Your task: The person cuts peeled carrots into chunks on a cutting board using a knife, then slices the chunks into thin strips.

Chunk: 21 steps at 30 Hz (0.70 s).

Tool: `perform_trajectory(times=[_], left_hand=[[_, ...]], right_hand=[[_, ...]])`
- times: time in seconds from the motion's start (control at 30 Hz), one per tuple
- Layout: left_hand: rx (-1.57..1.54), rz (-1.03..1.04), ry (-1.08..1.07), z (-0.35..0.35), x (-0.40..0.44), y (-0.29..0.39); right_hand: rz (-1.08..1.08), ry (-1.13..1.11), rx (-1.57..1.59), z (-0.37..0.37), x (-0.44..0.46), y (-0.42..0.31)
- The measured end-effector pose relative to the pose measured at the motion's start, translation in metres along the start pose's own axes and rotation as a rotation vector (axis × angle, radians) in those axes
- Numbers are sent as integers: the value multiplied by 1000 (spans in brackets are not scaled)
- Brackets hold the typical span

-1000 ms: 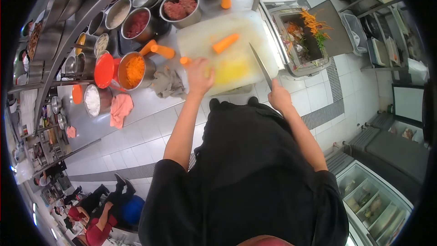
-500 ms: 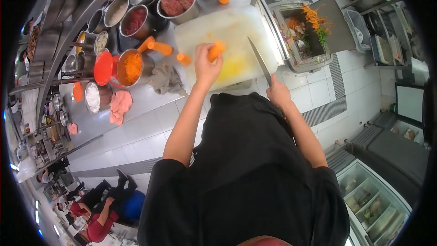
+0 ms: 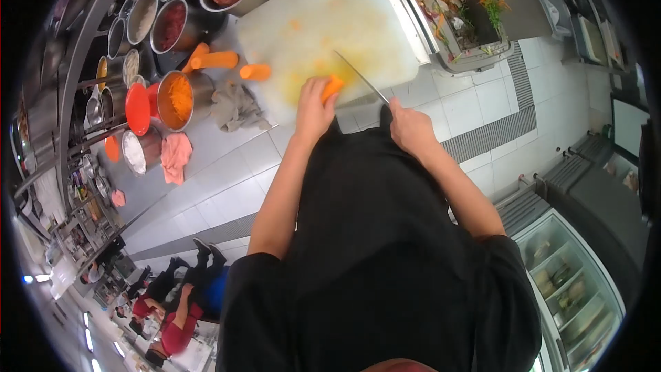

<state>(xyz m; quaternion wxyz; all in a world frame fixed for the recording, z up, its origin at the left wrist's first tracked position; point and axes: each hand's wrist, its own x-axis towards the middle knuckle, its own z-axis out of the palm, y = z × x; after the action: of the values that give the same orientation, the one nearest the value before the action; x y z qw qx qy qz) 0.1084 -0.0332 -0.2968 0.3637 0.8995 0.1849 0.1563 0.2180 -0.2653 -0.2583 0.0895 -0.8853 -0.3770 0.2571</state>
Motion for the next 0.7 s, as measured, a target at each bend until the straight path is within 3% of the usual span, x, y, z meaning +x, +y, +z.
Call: perform_trajectory(times=[0.17, 0.7], left_hand=[[5, -43, -32, 3, 2, 3], [-37, -92, -50, 5, 3, 3]], right_hand=[[-104, 5, -43, -6, -19, -9], [-134, 39, -152, -32, -38, -15]])
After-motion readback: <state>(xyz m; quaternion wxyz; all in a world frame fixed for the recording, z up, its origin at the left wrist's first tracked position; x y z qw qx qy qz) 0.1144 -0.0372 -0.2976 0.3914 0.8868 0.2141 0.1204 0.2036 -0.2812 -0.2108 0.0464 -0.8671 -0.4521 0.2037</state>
